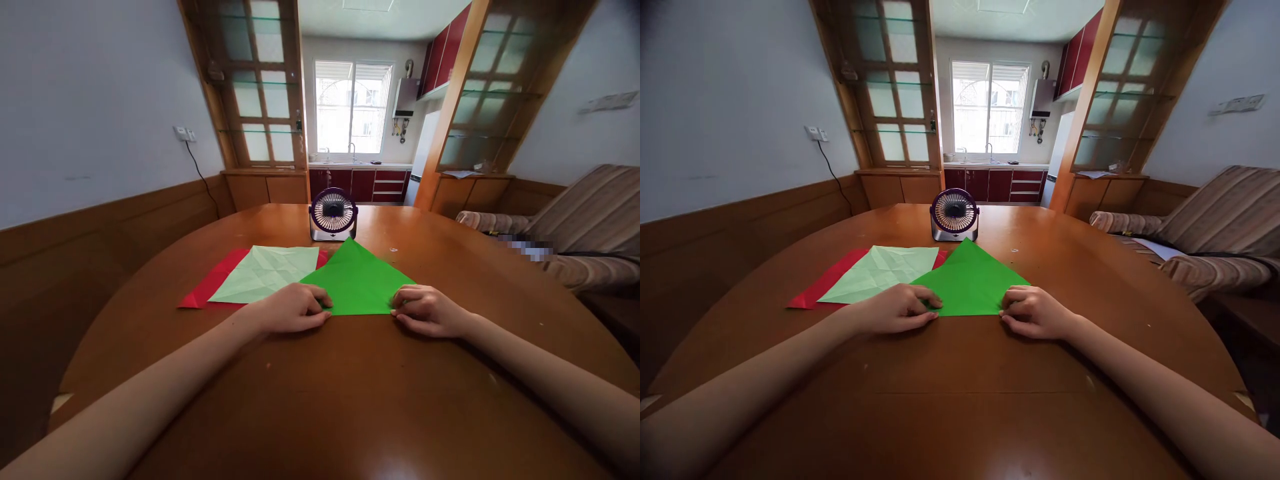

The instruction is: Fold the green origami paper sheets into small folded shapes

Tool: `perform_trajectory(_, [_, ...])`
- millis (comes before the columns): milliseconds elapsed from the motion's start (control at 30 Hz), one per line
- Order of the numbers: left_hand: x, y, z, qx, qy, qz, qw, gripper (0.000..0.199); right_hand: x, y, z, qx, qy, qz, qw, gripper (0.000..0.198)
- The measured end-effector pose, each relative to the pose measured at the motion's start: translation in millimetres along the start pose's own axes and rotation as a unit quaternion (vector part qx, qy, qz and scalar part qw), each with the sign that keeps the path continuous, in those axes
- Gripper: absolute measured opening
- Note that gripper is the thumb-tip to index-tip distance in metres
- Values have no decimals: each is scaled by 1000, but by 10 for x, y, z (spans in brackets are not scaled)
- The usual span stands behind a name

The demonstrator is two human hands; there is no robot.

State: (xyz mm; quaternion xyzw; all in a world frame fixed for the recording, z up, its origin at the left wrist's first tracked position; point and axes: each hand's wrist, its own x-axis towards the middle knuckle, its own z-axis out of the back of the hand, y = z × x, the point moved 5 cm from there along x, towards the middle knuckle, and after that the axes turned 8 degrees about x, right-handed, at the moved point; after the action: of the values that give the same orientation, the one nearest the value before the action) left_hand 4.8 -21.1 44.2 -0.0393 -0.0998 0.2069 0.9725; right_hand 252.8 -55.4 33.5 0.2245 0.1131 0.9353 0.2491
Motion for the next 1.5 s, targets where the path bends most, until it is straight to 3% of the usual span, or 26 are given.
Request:
perform_trajectory(233, [27, -19, -43, 18, -57, 14, 998, 32, -53, -146, 11, 112, -45, -62, 991, 43])
perform_trajectory(500, [108, -89, -137, 145, -85, -12, 986, 26, -66, -214, 3, 178, -52, -85, 979, 44])
perform_trajectory(733, [209, -267, -251, 346, -69, -80, 932, 21, -36, -136, 26, 179, -49, -66, 980, 31])
perform_trajectory(1000, [334, -415, -277, 427, -81, -48, 899, 18, 100, 157, -33, 148, -11, -53, 988, 35])
perform_trajectory(1233, [222, -222, -258, 361, -161, -60, 917, 24, 230, 242, 160, 131, -95, -64, 985, 31])
perform_trajectory(1400, [128, -39, -219, 170, -206, -58, 962, 31, 284, -23, 375, 93, -152, -134, 975, 30])
perform_trajectory(1500, [114, 27, -207, 54, -215, -53, 974, 32, 301, -287, 387, 86, -200, -191, 957, 32])
